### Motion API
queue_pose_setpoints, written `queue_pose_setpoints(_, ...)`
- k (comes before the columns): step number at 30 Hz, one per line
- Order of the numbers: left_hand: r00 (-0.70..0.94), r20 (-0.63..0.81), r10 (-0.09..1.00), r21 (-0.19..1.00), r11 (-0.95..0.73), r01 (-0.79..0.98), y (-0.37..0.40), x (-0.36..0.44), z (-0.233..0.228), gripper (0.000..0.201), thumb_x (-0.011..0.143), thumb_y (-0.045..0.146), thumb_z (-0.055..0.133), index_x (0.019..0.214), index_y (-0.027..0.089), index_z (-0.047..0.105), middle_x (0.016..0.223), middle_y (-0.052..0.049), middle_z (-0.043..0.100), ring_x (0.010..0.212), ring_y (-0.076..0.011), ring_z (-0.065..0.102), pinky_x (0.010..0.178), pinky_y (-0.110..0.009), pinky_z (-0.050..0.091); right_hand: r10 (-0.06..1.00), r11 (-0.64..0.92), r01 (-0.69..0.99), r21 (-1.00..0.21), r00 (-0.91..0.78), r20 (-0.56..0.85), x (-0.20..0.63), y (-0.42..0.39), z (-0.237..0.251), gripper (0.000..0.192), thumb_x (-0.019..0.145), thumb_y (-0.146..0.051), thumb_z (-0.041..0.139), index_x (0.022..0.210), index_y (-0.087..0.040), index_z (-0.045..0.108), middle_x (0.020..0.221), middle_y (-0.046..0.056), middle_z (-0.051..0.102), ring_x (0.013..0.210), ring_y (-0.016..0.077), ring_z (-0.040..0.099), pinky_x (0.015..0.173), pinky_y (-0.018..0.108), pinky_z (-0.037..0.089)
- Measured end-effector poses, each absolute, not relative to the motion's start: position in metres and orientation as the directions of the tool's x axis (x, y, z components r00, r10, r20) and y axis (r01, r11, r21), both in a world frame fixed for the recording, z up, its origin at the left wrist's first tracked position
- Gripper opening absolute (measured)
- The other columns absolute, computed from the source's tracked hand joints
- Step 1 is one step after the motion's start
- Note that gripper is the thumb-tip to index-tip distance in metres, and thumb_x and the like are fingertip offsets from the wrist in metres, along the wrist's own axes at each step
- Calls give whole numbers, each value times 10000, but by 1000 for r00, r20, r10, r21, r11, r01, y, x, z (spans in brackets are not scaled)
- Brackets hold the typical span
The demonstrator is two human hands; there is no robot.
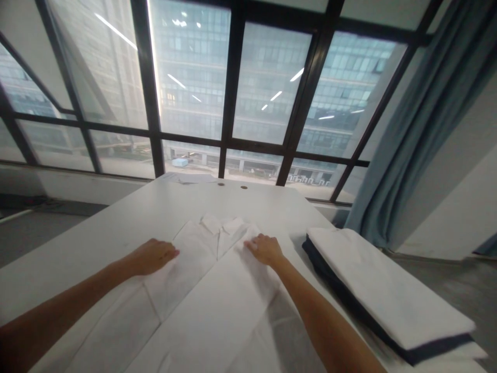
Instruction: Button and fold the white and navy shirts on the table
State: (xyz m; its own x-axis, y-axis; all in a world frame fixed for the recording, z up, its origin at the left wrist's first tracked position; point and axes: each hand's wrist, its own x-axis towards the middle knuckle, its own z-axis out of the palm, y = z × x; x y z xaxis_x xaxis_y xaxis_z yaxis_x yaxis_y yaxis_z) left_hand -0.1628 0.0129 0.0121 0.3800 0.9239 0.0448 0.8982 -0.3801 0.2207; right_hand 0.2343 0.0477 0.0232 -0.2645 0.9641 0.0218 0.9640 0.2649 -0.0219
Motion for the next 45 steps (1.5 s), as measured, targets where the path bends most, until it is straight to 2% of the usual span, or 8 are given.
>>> queue_pose_setpoints(4, 334, 63, 940, 177, -340, 924, 51, -130, 17, 566, 954, 552, 264, 1342, 228, 517, 1395, -86, 526, 1337, -245, 403, 1087, -386, 295, 970, 237, 968, -83, -231, 72, 227, 74, 23, 486, 980, -360, 241, 1391, -228, 463, 1473, 79, 421, 1343, 204, 377, 1093, 394, 265)
queue_pose_setpoints(10, 332, 3, 943, 103, -330, 938, 66, -125, -3, 621, 965, 516, 180, 1479, 199, 326, 1554, -95, 265, 1442, -231, 207, 1148, -453, 178, 970, 123, 986, -114, -144, -194, 229, 100, 7, 957, 811, -790, 255, 1540, -197, 76, 1601, 67, 15, 1461, 294, 4, 1133, 563, 51)
queue_pose_setpoints(15, 325, 13, 946, 71, -325, 943, 71, -130, -13, 628, 965, 516, 186, 1505, 201, 252, 1576, -76, 175, 1458, -208, 145, 1153, -488, 142, 953, 101, 987, -127, -133, -271, 242, 109, 8, 1188, 663, -898, 349, 1536, -175, -8, 1592, 77, -86, 1452, 308, -98, 1126, 581, -24)
queue_pose_setpoints(24, 236, 140, 962, 140, -255, 957, 94, -131, -23, 549, 963, 454, 225, 1444, 250, 394, 1543, -40, 309, 1423, -218, 264, 1125, -443, 255, 994, 105, 993, -49, -103, 40, 236, 98, -9, 862, 875, -730, 73, 1531, -178, 164, 1600, 81, 47, 1462, 265, -17, 1136, 541, -46)
queue_pose_setpoints(29, 85, 196, 977, 118, -109, 987, 115, -130, -13, 505, 951, 416, 304, 1379, 214, 477, 1450, -89, 461, 1327, -256, 409, 1036, -425, 370, 994, 91, 994, -67, -95, -50, 235, 97, -11, 867, 870, -745, 134, 1529, -183, 173, 1594, 99, 98, 1457, 290, 62, 1139, 553, 28)
queue_pose_setpoints(32, 11, 201, 980, 146, -41, 988, 127, -128, -7, 487, 917, 426, 399, 1322, 192, 534, 1320, -112, 575, 1227, -263, 504, 967, -386, 426, 1000, 3, 992, -126, -4, -9, 237, 107, -7, 688, 954, -594, 98, 1478, -213, 333, 1558, 102, 255, 1426, 275, 214, 1126, 546, 146)
queue_pose_setpoints(37, -115, 74, 991, 317, 86, 944, 144, -126, 3, 351, 855, 429, 510, 1062, 207, 686, 1154, -96, 681, 1084, -234, 620, 876, -305, 476, 981, -103, 978, -180, 130, 147, 246, 133, 2, 435, 923, -482, 398, 1134, -214, 668, 1216, 133, 621, 1142, 268, 558, 928, 396, 438)
queue_pose_setpoints(45, -128, 96, 987, 435, 74, 897, 156, -136, 3, 273, 832, 406, 563, 948, 228, 733, 1069, -62, 725, 999, -216, 663, 841, -285, 502, 993, -120, 975, -186, 118, -22, 266, 166, -2, 335, 890, -411, 517, 968, -162, 726, 1029, 136, 713, 968, 223, 655, 761, 262, 463)
